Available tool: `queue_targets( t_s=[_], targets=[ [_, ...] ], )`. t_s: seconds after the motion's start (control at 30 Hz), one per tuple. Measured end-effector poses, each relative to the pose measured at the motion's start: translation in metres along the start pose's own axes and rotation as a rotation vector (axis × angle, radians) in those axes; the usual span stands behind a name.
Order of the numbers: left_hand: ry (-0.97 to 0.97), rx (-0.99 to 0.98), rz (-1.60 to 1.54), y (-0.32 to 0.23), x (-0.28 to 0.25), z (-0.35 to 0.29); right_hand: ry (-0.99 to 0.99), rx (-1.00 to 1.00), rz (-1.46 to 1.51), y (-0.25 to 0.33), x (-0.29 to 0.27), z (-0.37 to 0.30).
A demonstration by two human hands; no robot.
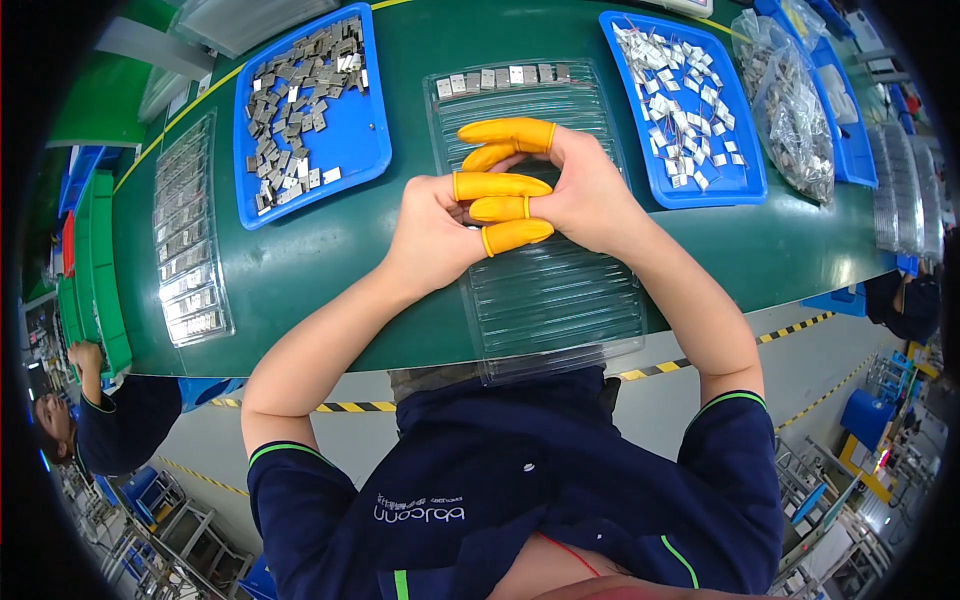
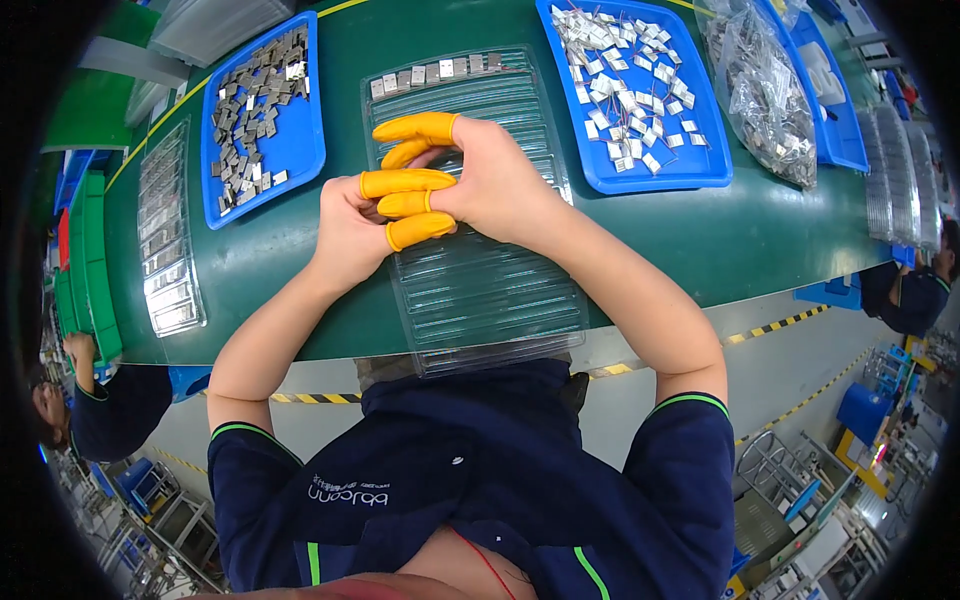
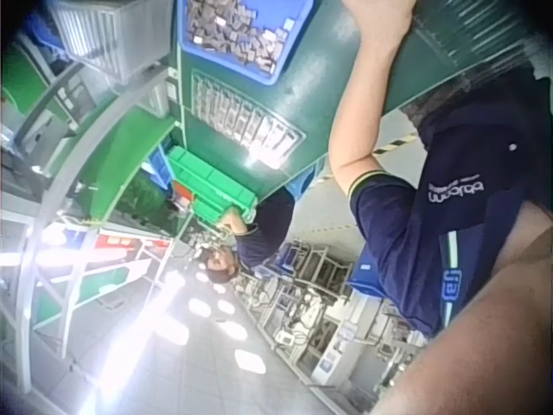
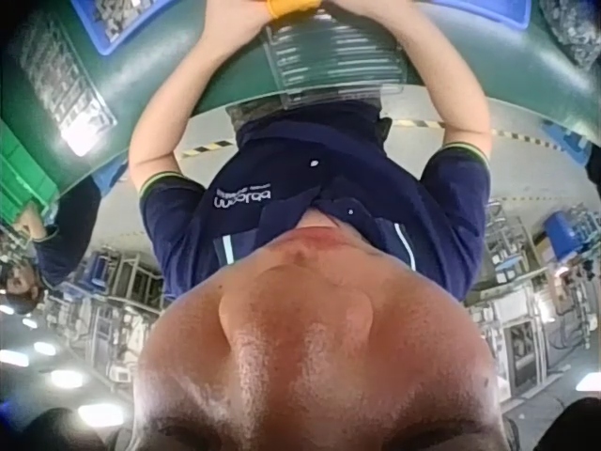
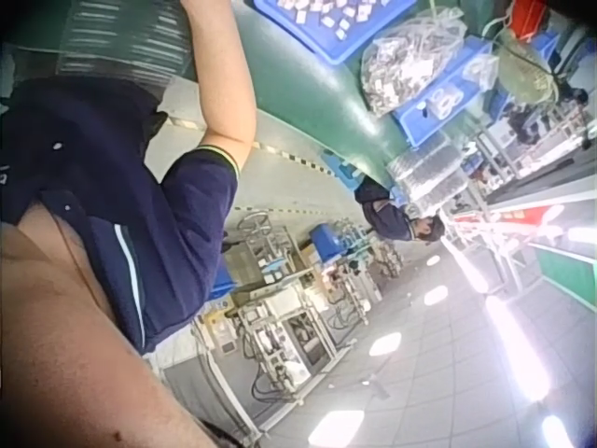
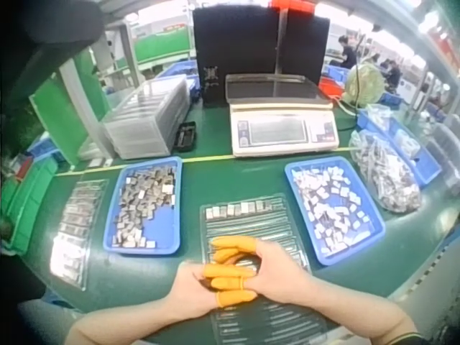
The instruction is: Picking small electronic components from trays and placing them into a plastic organizer.
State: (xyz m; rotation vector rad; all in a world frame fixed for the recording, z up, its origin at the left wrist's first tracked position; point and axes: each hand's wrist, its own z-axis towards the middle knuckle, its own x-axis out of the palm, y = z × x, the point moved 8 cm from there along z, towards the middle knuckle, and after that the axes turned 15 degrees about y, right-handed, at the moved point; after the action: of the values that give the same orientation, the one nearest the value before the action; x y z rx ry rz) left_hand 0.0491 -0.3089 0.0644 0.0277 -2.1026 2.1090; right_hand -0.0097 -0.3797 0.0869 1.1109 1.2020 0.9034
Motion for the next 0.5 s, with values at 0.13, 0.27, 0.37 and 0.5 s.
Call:
queue_targets(
  t_s=[0.13,0.27,0.37,0.5],
  targets=[
    [-0.062,-0.011,0.027,0.0007,-0.0019,-0.0016,-0.070,0.018,-0.066,0.0037,-0.0043,-0.0012],
    [-0.074,0.002,0.119,-0.0025,-0.0028,-0.0028,-0.084,0.001,-0.164,0.0077,-0.0033,-0.0011],
    [-0.082,-0.009,0.226,-0.0057,-0.0030,-0.0034,-0.056,-0.009,-0.255,0.0054,-0.0008,-0.0009],
    [-0.082,0.006,0.332,-0.0087,-0.0005,-0.0031,-0.079,0.014,-0.144,0.0021,0.0009,-0.0012]
  ],
)
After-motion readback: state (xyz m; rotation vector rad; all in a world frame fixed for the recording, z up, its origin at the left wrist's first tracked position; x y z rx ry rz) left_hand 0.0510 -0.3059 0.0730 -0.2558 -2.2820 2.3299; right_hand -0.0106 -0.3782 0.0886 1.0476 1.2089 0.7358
